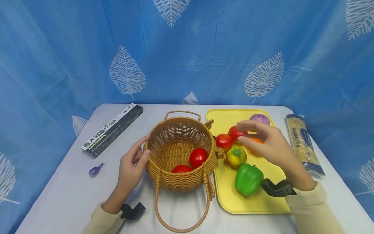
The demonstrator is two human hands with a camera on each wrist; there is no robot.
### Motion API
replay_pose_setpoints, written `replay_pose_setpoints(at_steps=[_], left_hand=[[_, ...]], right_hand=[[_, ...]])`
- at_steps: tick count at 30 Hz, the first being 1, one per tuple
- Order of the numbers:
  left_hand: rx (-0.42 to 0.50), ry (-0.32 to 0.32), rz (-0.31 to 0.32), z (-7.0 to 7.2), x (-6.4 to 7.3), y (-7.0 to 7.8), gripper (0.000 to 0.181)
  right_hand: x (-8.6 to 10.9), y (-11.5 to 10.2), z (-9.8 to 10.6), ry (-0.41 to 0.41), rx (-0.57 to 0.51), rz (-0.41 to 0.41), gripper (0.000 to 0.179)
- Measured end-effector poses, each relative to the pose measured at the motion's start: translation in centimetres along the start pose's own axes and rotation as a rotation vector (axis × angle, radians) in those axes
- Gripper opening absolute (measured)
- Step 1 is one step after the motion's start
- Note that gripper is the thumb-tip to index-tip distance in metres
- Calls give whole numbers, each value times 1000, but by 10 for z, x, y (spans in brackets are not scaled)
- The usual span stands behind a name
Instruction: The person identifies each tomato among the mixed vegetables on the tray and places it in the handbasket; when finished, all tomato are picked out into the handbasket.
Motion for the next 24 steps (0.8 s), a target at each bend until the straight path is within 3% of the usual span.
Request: replay_pose_setpoints(at_steps=[5, 15, 24], left_hand=[[-1, -1, -4, -1, 0, -2, 46], [27, -9, 2, 2, -4, 30, 42], [20, -9, 10, 3, -3, 28, 43]], right_hand=[[6, 23, 6, -38, -9, -47, 36], [10, 65, -5, -255, -61, -79, 45], [17, 78, -14, -373, -90, -85, 44]])
Point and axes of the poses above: each hand's wrist, its own x-axis away from the middle knuckle, its own z-axis out of the back of the hand, y = z × x, the point moved 6 cm from there along -x, towards the middle knuckle, and after that the axes turned 4 degrees about z, right-handed, at the moved point
